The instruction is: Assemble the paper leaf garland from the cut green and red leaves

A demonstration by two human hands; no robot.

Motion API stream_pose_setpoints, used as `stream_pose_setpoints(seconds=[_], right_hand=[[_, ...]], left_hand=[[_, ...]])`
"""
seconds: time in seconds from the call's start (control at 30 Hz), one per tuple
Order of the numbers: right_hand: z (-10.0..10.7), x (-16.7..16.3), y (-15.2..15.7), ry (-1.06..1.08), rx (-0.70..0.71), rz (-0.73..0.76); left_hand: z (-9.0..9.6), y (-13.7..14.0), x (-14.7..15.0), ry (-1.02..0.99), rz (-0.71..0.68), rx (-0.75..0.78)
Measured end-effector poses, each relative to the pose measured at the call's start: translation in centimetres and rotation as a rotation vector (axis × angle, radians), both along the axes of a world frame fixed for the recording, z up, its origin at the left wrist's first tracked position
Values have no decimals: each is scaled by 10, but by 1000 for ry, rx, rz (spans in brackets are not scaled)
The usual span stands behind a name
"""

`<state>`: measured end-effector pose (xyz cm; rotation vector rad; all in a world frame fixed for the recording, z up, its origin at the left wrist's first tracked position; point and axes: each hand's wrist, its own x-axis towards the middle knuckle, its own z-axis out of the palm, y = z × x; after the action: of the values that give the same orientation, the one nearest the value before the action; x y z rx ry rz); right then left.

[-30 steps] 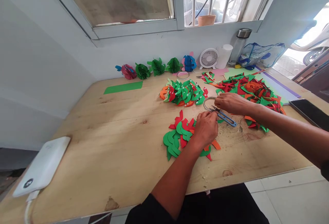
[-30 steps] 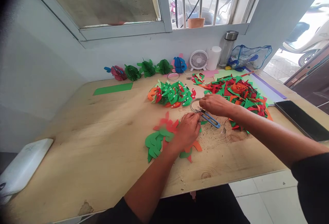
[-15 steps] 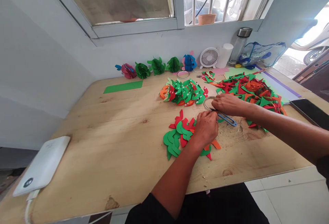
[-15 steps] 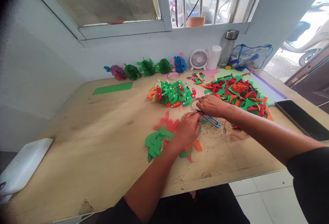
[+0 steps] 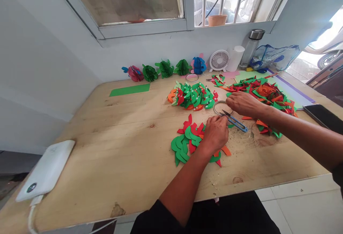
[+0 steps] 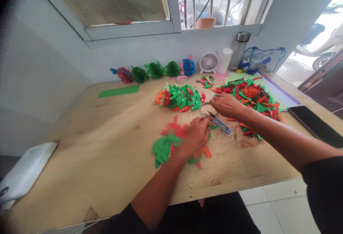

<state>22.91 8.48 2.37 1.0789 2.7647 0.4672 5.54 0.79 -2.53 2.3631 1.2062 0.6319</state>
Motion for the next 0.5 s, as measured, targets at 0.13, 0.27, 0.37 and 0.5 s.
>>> stream_pose_setpoints(seconds=[0.13,0.27,0.37,0.5], right_hand=[[2,3,-3,100,-88,-49],[1,0,-9,160,-168,-136],[2,-3,-10,148,-228,-143],[4,-2,-12,173,-237,-159]], left_hand=[[0,0,0,5,6,-7],[-1,0,0,5,8,-8],[-1,-1,0,3,7,3],[0,-1,-1,-1,4,0]])
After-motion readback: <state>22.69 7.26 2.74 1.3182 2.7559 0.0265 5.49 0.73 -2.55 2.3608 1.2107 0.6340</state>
